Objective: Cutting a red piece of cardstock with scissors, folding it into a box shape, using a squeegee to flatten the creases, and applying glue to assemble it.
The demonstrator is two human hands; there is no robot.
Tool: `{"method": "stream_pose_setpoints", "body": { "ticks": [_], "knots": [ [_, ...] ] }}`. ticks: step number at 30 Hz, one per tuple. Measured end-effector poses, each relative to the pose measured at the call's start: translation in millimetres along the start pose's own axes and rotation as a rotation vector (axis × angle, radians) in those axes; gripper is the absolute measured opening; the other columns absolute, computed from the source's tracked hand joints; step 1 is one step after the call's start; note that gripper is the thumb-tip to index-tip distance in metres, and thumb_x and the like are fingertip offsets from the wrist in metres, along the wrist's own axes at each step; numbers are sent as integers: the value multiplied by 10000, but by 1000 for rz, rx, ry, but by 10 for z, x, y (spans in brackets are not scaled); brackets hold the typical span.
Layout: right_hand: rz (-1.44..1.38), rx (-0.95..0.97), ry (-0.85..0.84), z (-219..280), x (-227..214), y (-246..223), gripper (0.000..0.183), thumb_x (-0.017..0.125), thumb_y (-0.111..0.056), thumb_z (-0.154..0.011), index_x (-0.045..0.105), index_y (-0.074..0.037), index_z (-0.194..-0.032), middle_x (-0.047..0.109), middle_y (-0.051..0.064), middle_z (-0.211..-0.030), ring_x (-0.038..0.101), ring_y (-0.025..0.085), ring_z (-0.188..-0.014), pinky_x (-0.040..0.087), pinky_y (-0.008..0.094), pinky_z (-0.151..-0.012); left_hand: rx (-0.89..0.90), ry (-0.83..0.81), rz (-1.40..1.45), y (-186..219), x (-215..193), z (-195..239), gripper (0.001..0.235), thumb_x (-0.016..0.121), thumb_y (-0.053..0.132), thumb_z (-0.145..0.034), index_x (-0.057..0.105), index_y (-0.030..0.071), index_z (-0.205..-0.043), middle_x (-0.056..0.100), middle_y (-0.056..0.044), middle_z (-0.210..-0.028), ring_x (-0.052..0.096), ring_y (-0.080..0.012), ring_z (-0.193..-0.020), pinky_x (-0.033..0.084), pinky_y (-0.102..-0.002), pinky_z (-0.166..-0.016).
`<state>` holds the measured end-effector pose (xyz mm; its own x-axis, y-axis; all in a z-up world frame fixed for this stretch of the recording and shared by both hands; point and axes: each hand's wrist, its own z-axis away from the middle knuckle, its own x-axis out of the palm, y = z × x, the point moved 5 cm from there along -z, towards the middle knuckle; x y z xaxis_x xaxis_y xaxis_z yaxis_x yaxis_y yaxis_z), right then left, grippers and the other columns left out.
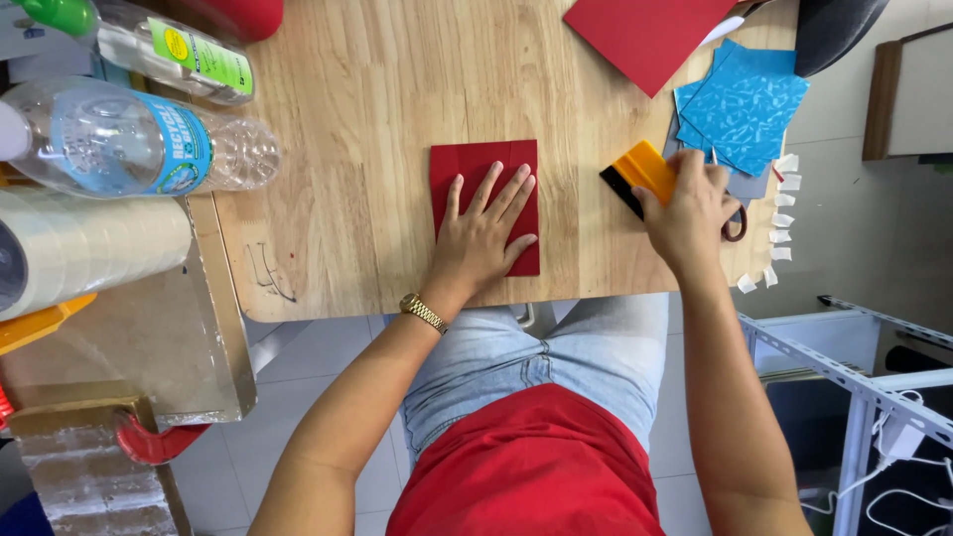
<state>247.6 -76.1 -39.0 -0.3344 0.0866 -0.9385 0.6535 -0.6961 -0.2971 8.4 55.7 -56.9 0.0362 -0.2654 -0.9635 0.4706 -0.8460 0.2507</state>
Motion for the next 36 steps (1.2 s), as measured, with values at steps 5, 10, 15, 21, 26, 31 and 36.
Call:
{"method": "stream_pose_setpoints", "body": {
  "ticks": [5,10,15,21,26,31,36],
  "knots": [
    [-59,-241,50,178,-19,-691,547,757,-188,-920,508,-49,-1387,612,175,-1166,604,382,-1111,515,513,-863,11,66,-68,-10,43,-4,844,258,777,-961,225,258,-1625,185,83,-1692,149,-206,-1557,132,-601,-1219],
    [-27,-407,-45,447,295,-943,589,772,-404,-893,584,-179,-1405,532,33,-982,536,268,-966,457,399,-840,7,78,-86,-12,43,3,935,416,791,-897,213,239,-1624,193,70,-1692,164,-205,-1558,150,-578,-1232],
    [162,-441,-5,451,419,-1021,623,729,-547,-837,577,-317,-1396,539,-53,-1120,479,235,-1123,400,440,-952,-6,12,-72,-23,31,-19,985,481,794,-887,163,234,-1634,172,67,-1700,141,-188,-1565,134,-550,-1248],
    [9,-322,68,-6,611,-1053,532,717,-357,-966,534,-171,-1430,512,65,-1178,439,386,-1149,414,705,-951,-8,-53,-38,-41,-33,-18,1020,474,792,-888,152,177,-1634,213,33,-1698,135,-171,-1566,93,-520,-1261],
    [-49,-330,89,-183,334,-1265,533,722,-358,-978,509,-146,-1418,484,42,-1152,407,339,-1095,401,739,-918,-14,-57,-12,-37,-11,-9,1044,430,800,-901,89,142,-1636,190,14,-1709,126,-156,-1573,47,-509,-1262],
    [40,-406,52,368,490,-1021,510,722,-388,-955,564,-154,-1380,497,38,-1112,450,327,-1090,455,609,-896,-21,-4,-57,-42,73,-20,947,361,746,-946,112,142,-1632,193,13,-1704,144,-159,-1567,94,-506,-1259],
    [71,-404,59,759,569,-860,510,684,-457,-957,559,-208,-1384,513,-18,-1107,467,266,-1053,464,482,-894,-15,100,-78,-39,153,-2,669,314,356,-1025,108,176,-1635,197,40,-1702,166,-143,-1562,93,-503,-1252]
  ]
}}
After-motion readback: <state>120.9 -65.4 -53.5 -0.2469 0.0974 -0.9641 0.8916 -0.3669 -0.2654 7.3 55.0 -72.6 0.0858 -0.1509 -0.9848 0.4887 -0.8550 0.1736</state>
